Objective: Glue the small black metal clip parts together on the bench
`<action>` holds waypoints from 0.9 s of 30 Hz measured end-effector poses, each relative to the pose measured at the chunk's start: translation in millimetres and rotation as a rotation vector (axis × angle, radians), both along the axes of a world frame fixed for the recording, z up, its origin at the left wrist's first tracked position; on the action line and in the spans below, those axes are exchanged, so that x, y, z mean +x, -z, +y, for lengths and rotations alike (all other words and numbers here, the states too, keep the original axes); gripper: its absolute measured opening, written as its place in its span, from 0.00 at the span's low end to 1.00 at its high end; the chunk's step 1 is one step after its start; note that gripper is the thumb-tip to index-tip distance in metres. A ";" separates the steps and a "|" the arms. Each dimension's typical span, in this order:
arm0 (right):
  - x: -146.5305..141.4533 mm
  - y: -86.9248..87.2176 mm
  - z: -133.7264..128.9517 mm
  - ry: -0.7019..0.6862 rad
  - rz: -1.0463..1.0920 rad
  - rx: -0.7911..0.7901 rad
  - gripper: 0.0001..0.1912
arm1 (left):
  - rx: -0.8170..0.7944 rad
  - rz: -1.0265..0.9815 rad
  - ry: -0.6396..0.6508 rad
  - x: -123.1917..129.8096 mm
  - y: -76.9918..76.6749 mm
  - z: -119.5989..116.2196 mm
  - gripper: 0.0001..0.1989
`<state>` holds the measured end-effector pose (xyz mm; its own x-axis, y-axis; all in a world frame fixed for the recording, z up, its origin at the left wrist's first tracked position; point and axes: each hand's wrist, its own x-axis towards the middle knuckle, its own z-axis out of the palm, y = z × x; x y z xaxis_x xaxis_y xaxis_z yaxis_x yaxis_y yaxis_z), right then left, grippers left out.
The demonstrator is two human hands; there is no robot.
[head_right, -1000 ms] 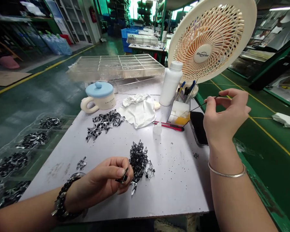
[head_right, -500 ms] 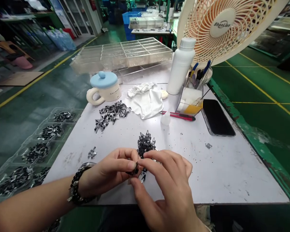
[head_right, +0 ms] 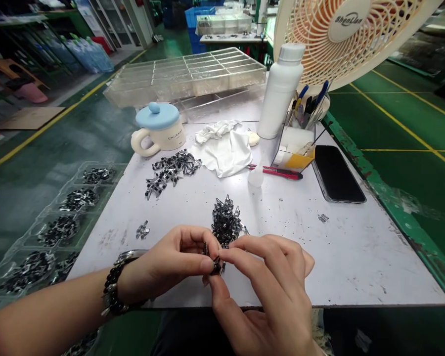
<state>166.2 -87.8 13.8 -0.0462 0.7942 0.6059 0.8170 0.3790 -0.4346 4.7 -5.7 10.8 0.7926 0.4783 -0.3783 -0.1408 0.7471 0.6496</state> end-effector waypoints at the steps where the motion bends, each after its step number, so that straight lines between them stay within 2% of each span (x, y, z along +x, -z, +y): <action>1: 0.2 0.3 0.0 0.000 -0.004 0.001 0.15 | 0.007 0.011 0.008 -0.2 -0.3 0.0 0.07; 11: -1.9 3.8 -1.7 0.070 -0.060 0.048 0.14 | 0.095 0.044 -0.026 -3.3 4.4 -0.4 0.08; 17: 9.1 10.3 -2.9 0.032 -0.148 0.073 0.14 | 0.126 0.145 -0.006 1.4 -1.2 -1.3 0.11; 19: 13.5 12.4 -0.1 0.034 -0.127 0.050 0.12 | 0.326 0.244 0.010 1.2 -6.1 4.9 0.11; 21: 16.1 15.6 4.5 0.077 -0.076 0.005 0.10 | 0.663 0.426 -0.019 -4.1 -12.7 19.2 0.12; 23: 16.3 21.1 10.6 0.118 -0.046 -0.044 0.11 | 0.896 0.630 -0.141 -16.7 -20.4 40.5 0.13; 27: 11.2 37.9 22.6 0.139 -0.117 -0.096 0.14 | 1.172 1.079 -0.383 -57.5 -29.3 82.6 0.05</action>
<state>177.4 -65.2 -24.0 0.0023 0.8515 0.5243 0.9056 0.2206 -0.3623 -52.8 76.9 40.1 0.1919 0.9804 0.0445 0.6770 -0.1650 0.7173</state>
